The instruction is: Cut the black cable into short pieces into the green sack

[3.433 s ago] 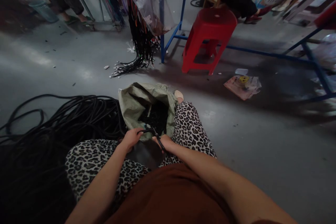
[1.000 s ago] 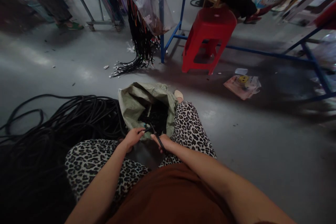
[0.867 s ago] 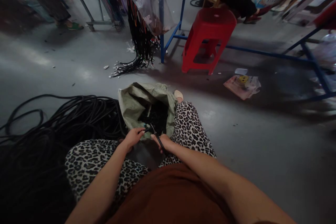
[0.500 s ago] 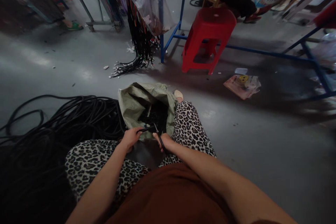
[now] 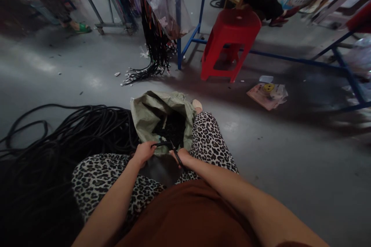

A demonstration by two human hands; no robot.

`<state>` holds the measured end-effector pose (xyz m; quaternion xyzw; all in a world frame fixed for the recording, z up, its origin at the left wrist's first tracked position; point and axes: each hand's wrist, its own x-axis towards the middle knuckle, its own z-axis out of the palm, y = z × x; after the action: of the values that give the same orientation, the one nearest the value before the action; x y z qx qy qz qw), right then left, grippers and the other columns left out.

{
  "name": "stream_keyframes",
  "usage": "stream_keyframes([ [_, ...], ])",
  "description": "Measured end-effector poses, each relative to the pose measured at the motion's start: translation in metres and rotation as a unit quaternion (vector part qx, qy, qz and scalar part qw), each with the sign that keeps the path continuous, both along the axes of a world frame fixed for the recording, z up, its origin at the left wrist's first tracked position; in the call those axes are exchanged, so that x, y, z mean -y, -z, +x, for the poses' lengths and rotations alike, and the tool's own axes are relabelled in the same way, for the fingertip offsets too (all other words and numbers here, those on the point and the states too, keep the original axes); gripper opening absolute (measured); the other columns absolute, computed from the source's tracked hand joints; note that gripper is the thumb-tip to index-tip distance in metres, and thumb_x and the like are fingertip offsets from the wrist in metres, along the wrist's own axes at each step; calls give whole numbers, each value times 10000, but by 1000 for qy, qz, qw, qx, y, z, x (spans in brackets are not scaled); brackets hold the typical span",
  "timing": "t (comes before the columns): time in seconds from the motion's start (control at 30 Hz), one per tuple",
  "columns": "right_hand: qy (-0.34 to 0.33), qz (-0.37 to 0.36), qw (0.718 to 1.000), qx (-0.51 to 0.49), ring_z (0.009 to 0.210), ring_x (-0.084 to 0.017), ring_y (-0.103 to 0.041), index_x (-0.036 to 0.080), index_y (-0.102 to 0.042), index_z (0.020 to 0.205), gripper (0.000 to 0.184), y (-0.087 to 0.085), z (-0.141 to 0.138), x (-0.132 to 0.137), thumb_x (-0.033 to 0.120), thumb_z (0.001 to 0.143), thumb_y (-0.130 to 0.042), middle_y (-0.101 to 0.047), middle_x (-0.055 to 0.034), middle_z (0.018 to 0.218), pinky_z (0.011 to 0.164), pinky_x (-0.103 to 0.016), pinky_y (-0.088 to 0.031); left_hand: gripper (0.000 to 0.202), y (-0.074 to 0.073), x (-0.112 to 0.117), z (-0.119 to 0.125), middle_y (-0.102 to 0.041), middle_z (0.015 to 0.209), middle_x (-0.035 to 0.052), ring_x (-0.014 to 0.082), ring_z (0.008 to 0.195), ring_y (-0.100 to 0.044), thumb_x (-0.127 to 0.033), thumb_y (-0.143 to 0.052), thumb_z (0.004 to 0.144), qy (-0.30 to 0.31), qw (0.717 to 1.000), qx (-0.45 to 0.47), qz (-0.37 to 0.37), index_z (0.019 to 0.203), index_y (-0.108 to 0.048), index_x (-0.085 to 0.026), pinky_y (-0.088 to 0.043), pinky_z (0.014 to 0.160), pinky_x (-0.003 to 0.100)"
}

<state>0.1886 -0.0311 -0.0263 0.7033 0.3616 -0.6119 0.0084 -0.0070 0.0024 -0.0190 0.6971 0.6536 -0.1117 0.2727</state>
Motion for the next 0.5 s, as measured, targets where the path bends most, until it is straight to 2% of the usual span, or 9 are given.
stream_keyframes([
  [0.13, -3, -5, 1000, -1, 308, -102, -436, 159, -525, 635, 406, 0, 0, 0, 524, 806, -574, -446, 22, 410, 329, -211, -388, 325, 1, 0, -1, -681, 1066, 88, 254, 1026, -609, -289, -448, 852, 4, 1000, -4, -2, 1100, -656, -255, -424, 909, 389],
  [0.27, 9, -7, 1000, -12, 290, -95, -412, 167, -491, 578, 441, 2, 2, 0, 536, 804, -572, -433, 21, 390, 302, -202, -350, 330, 7, -1, -6, -671, 1107, 71, 245, 1048, -603, -290, -456, 850, -29, 999, 37, 13, 1116, -648, -251, -432, 921, 374],
  [0.4, 29, -20, 999, -35, 272, -81, -390, 178, -447, 536, 475, -1, 3, -1, 549, 809, -561, -391, 34, 355, 278, -179, -306, 332, 9, -5, -17, -664, 1131, 53, 198, 1073, -593, -281, -483, 838, -116, 981, 143, 61, 1119, -647, -211, -433, 956, 302],
  [0.5, 52, -23, 997, -44, 270, -81, -397, 170, -460, 574, 451, -3, 3, -1, 531, 828, -551, -395, 43, 358, 281, -176, -321, 331, 4, -7, -32, -666, 1123, 49, 179, 1071, -591, -282, -491, 828, -208, 944, 223, 127, 1101, -648, -180, -433, 977, 289],
])
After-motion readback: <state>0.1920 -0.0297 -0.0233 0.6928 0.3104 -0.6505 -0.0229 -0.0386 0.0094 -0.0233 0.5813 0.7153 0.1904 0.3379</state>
